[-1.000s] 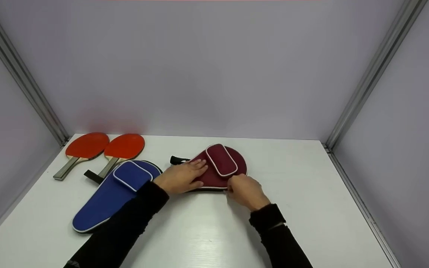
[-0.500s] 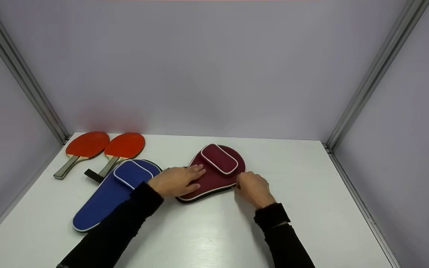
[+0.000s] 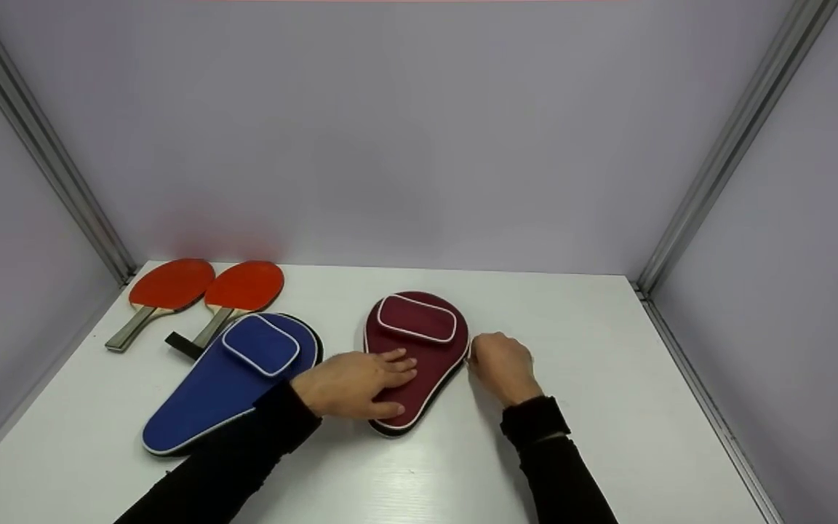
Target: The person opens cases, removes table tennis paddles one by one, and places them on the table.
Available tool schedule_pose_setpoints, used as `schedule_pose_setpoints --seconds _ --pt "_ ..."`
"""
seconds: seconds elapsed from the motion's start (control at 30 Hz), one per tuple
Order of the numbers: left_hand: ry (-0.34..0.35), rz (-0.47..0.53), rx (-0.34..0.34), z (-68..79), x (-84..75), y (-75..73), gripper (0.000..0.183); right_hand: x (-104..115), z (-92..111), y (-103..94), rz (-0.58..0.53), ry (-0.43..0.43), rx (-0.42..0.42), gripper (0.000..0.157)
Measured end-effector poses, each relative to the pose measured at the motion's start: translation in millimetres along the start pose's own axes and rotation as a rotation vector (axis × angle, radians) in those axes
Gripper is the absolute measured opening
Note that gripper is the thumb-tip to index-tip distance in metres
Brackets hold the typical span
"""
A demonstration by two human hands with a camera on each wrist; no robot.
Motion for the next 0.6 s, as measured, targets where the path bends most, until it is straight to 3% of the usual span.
schedule_pose_setpoints --seconds 0.27,0.6 --pt "-0.009 -0.085 0.03 6.8 -16.5 1.3 0.093 3 1 -0.5 -0.003 -0.024 -0.031 0.025" --pt "-0.047 -0.038 0.034 1.2 -13.6 2.5 0.102 4 0 3.4 -0.01 -0.015 -0.002 0.028"
Point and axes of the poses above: each hand's wrist, its own z-axis away from the middle knuckle, its own y-axis out of the palm, x = y × z, the point moved 9 cm from there along -z, towards the middle knuckle, and after that the axes turned 2 degrees about z, right-handed, at the moved point
